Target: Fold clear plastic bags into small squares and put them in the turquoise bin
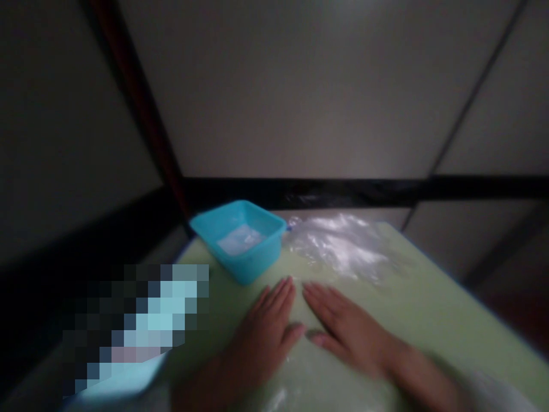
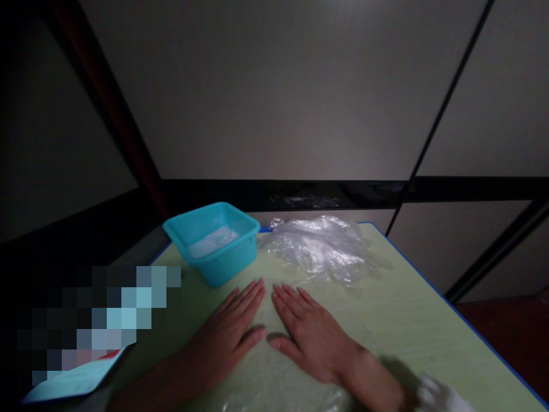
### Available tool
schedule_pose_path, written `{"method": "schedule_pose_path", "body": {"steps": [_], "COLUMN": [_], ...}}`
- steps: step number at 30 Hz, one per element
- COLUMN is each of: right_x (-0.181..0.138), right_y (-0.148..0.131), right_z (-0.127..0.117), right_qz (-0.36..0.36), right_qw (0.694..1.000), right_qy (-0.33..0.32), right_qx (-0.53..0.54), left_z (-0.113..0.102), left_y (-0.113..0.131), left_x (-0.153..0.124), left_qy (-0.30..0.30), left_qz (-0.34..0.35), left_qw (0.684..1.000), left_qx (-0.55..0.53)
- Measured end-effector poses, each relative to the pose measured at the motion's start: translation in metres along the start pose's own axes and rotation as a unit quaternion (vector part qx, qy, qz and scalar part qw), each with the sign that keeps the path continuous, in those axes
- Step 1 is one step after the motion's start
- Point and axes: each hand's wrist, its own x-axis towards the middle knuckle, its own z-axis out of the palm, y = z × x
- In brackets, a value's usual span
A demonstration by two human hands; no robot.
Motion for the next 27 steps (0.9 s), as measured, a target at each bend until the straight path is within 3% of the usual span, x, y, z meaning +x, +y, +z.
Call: {"method": "schedule_pose_path", "body": {"steps": [7,18,23,27], "right_x": [0.005,-0.031,-0.029,-0.028], "right_y": [0.002,0.046,0.032,0.015], "right_z": [0.000,-0.004,-0.023,-0.031], "right_qz": [0.025,0.134,0.087,0.023], "right_qw": [1.000,0.990,0.996,0.999], "right_qy": [-0.016,0.032,-0.001,-0.031], "right_qx": [-0.002,-0.040,-0.007,0.025], "left_z": [0.003,0.007,0.006,-0.003], "left_y": [0.001,-0.009,-0.013,-0.001], "left_x": [0.001,-0.001,0.003,0.001], "left_qy": [-0.019,0.009,0.010,0.047], "left_qz": [-0.010,-0.020,-0.036,-0.050], "left_qw": [1.000,1.000,0.999,0.998], "left_qx": [0.017,0.006,0.006,0.002]}}
